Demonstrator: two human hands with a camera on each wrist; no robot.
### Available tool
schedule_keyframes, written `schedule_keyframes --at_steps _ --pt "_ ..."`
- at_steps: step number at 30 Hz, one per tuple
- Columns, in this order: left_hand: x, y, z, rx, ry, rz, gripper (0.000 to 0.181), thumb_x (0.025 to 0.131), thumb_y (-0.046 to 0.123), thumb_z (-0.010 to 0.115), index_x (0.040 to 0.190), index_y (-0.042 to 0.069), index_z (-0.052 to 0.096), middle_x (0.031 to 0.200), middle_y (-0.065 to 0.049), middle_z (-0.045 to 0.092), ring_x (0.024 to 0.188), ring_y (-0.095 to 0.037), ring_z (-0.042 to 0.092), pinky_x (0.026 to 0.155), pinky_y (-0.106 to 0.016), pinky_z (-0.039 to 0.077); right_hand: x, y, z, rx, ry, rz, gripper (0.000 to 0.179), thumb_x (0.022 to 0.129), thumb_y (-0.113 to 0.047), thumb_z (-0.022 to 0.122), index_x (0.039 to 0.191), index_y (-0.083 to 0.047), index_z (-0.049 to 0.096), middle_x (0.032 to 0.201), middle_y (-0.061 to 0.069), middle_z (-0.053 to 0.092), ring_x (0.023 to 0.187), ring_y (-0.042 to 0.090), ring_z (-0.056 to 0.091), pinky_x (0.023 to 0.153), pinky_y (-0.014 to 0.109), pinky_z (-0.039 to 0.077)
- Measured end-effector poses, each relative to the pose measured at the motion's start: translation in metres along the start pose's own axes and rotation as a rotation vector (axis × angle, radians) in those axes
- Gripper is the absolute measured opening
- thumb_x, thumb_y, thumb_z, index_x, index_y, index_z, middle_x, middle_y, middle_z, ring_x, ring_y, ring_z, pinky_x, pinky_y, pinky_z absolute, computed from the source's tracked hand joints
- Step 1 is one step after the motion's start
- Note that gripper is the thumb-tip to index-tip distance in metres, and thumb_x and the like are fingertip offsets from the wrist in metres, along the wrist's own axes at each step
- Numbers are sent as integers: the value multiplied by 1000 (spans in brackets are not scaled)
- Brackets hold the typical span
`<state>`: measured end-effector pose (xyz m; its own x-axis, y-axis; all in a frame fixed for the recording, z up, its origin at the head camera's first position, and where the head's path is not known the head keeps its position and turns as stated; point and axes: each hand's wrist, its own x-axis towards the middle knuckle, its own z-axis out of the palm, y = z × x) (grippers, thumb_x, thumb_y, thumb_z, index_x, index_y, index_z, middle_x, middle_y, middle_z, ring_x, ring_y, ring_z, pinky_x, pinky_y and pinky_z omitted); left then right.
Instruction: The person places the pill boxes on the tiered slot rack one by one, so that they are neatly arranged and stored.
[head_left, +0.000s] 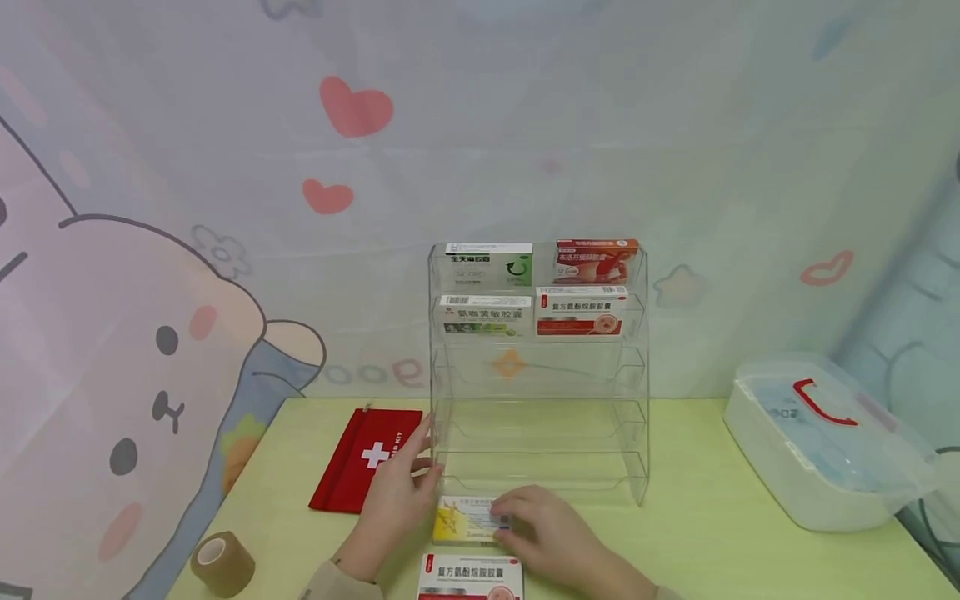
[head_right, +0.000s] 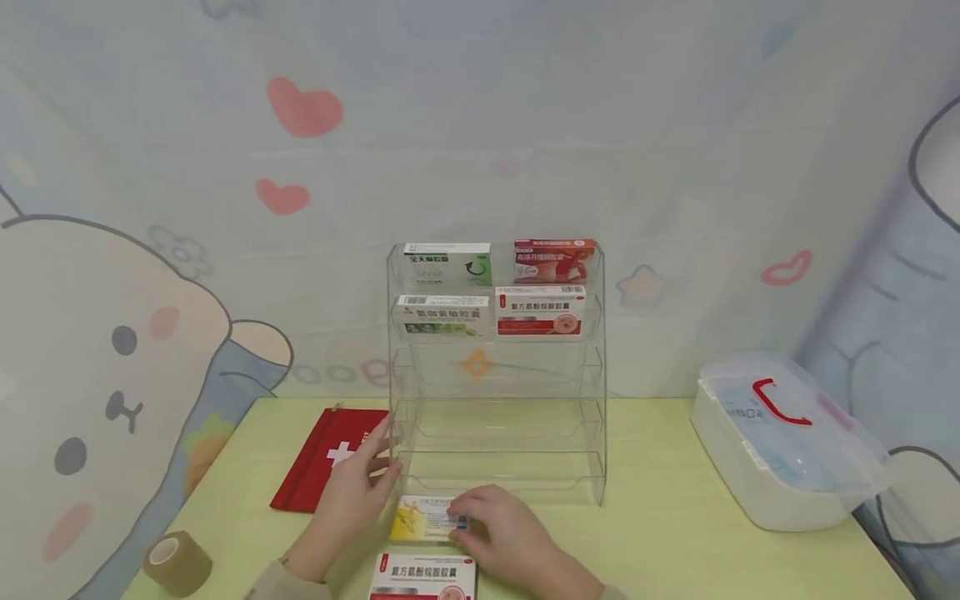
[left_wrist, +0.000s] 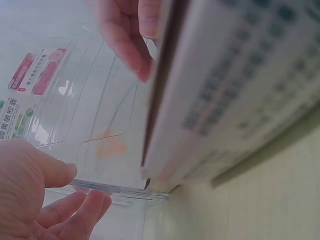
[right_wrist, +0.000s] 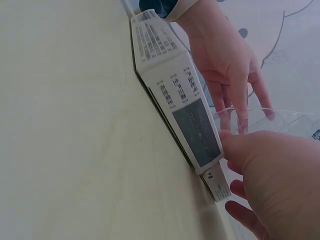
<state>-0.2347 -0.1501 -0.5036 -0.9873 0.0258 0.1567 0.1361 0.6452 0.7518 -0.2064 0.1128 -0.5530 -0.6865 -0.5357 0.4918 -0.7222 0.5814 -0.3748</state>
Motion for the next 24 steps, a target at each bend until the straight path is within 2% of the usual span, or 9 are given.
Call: schedule_keyframes --at_steps 9,19,24 --pt "0 0 -2 -7 -10 18 89 103 13 77 174 39 31 156 -8 67 128 -30 76 102 -44 67 -2 -5 -1 -1 -13 55 28 99 -31 84 123 -17 82 134 -8 77 124 15 72 109 39 63" --pt "-1 0 -2 -23 -2 53 85 102 9 77 174 32 35 154 -11 69 124 -32 78 100 -45 68 -3 -6 -2 7 -32 71 23 98 -29 85 119 -21 82 122 -12 78 117 12 71 106 39 63" --pt "-1 0 -3 -23 0 68 85 102 8 77 173 29 36 153 -13 69 122 -32 78 99 -45 68 -4 -10 -4 36 -63 110 25 97 -28 85 122 -22 81 131 -9 77 124 17 71 110 43 62"
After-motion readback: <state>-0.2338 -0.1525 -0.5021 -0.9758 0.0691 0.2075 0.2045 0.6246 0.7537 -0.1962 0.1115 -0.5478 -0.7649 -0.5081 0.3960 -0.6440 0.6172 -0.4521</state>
